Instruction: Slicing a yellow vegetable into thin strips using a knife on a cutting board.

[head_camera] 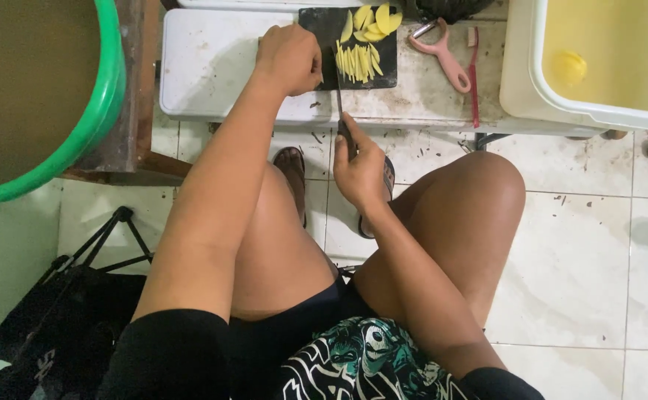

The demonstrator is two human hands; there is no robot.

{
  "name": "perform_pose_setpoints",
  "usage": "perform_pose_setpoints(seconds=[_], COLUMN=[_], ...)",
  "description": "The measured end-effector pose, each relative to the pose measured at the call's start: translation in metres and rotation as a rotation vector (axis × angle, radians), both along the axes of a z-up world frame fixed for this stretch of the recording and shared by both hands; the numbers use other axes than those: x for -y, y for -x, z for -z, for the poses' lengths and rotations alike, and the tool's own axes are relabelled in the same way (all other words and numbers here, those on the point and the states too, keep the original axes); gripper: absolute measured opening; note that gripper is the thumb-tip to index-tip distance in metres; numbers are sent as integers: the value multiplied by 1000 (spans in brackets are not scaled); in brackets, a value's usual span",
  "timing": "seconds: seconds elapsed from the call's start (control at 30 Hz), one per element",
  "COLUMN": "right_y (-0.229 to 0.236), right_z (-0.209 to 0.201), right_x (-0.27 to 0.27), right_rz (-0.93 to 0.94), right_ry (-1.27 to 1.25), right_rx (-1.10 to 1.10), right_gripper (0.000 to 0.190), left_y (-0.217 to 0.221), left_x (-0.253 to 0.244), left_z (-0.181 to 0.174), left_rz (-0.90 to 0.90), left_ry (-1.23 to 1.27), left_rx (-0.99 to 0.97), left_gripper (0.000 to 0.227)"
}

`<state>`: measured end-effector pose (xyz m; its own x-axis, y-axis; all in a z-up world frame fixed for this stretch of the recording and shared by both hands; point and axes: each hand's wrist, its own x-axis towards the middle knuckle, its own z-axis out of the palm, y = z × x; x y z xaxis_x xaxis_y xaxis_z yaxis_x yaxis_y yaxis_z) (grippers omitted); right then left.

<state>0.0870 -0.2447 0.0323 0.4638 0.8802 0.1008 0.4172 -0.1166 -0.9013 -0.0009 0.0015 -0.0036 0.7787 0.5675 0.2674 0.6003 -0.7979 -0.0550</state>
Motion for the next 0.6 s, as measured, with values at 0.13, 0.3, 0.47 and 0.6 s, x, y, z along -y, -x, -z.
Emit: perform_pose_setpoints(seconds=[0.13, 0.3, 0.47, 0.6], right_y=[-1, 8, 9, 10], right_z=[-4, -3, -6, -4], right_x=[-3, -2, -3, -3], right_rz=[-6, -45, -50, -67], right_ry=[19, -36, -20, -32], right_rx=[43, -14, -20, -28], right_gripper=[41, 40, 41, 40], left_y=[1, 2, 1, 1], left_x=[0, -1, -1, -1], left_z=[-5, 0, -3, -3], left_rz=[23, 18, -3, -2], left_ry=[22, 71, 116, 119], left_rx=[30, 3, 9, -31], left_gripper=[10, 8, 9, 7])
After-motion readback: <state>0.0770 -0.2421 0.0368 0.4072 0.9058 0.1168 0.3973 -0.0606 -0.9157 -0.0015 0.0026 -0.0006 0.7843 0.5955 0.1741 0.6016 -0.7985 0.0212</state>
